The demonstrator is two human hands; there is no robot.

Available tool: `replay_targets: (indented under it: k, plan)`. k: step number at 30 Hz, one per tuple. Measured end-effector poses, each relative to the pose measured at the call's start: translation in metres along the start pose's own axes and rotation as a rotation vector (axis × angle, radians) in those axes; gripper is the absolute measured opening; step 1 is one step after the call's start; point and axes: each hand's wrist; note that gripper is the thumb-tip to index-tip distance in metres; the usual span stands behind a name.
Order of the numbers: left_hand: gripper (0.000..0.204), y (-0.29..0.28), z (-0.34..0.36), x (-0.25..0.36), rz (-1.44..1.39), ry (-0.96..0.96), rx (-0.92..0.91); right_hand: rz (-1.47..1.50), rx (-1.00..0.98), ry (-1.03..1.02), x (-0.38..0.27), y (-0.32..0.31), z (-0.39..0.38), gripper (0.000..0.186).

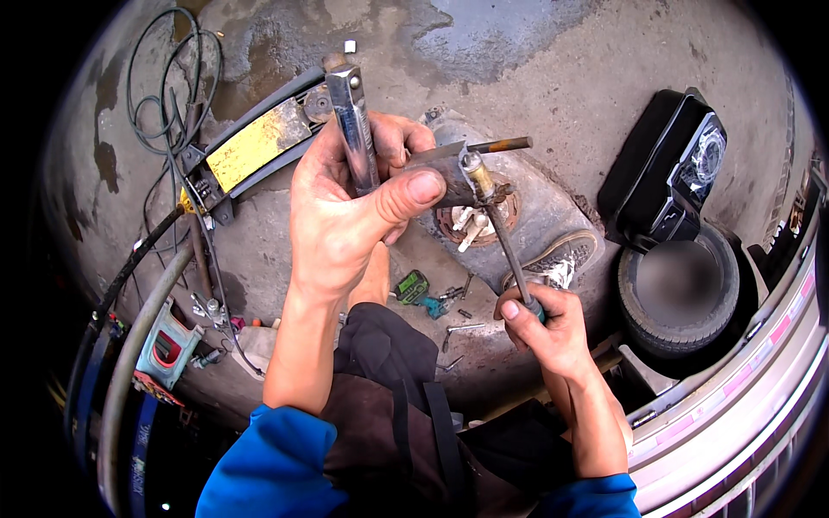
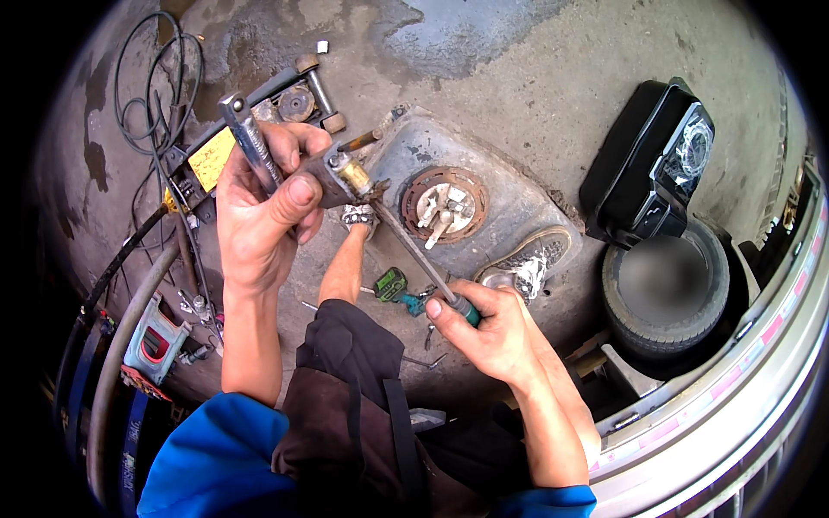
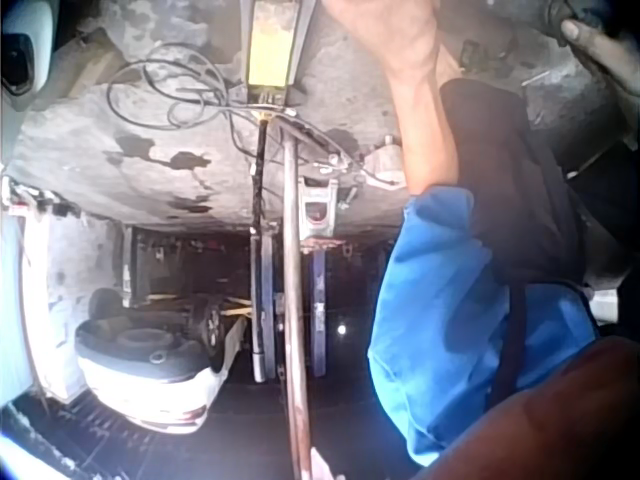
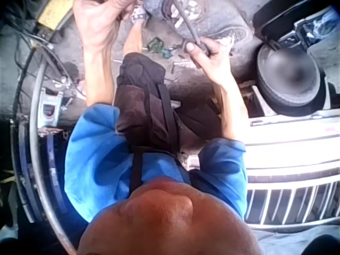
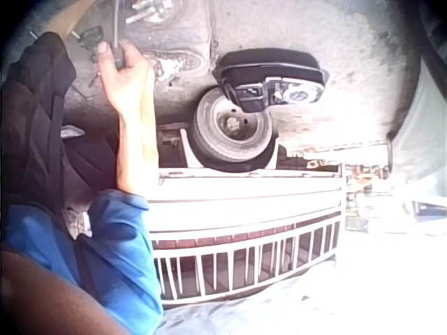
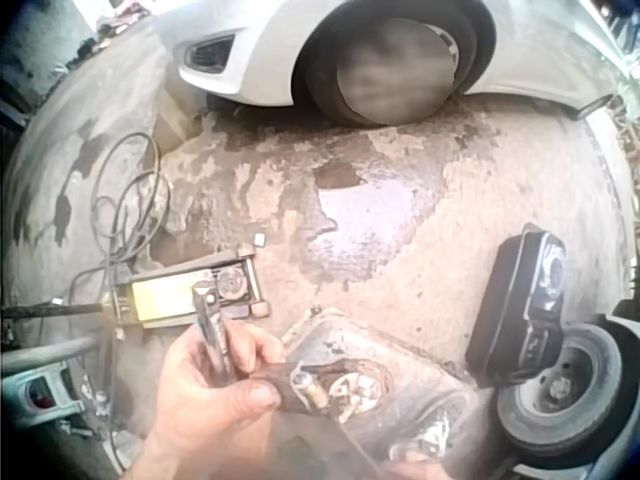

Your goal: The person uses an air nozzle to clean a fuel tank, removes bolts with a ratchet and socket, and then uses a hammer and screwdriver to strike the retaining ring of the fuel pump assembly.

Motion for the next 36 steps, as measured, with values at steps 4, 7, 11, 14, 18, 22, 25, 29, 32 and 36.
replay_targets:
  k: [4, 7, 11, 14, 18, 22, 25, 29, 32, 36]
  plan:
    - [0.037, -0.001, -0.001, 0.0, -0.036, 0.007, 0.001, -0.062, 0.025, -0.041, -0.001, 0.001, -0.001, 0.023]
    - [0.036, -0.002, -0.004, -0.002, -0.029, 0.003, 0.008, -0.053, 0.031, -0.044, 0.0, 0.002, -0.002, 0.022]
    - [0.035, -0.002, -0.007, -0.005, -0.038, -0.003, 0.036, -0.045, -0.001, -0.014, 0.0, 0.002, -0.004, 0.023]
    - [0.035, -0.005, -0.007, -0.008, -0.046, -0.015, 0.026, -0.03, -0.026, 0.036, 0.001, 0.001, -0.006, 0.024]
    - [0.034, -0.006, -0.007, -0.012, -0.047, -0.028, 0.022, -0.011, -0.05, 0.052, 0.004, 0.001, -0.007, 0.026]
    - [0.034, -0.009, -0.006, -0.022, -0.053, -0.046, 0.098, 0.098, -0.101, 0.073, 0.001, 0.002, -0.006, 0.027]
    - [0.036, -0.022, 0.004, -0.047, 0.018, -0.123, 0.182, 0.27, -0.13, 0.082, 0.006, 0.001, -0.001, 0.028]
    - [0.04, -0.06, 0.002, -0.098, 0.325, -0.334, 0.307, 0.2, 0.132, 0.263, 0.018, -0.012, 0.025, 0.025]
    - [0.047, -0.067, -0.015, -0.117, 0.36, -0.43, 0.326, 0.316, 0.366, 0.177, 0.033, -0.024, 0.059, 0.031]
    - [0.047, -0.068, -0.038, -0.131, 0.245, -0.46, 0.36, 0.408, 0.647, 0.001, 0.066, 0.001, 0.093, 0.031]
Point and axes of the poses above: each hand's wrist, its own z-axis towards the middle knuckle, its own y-axis out of the palm, x = y × z, and after that the axes turned 10 degrees about -x, right-handed
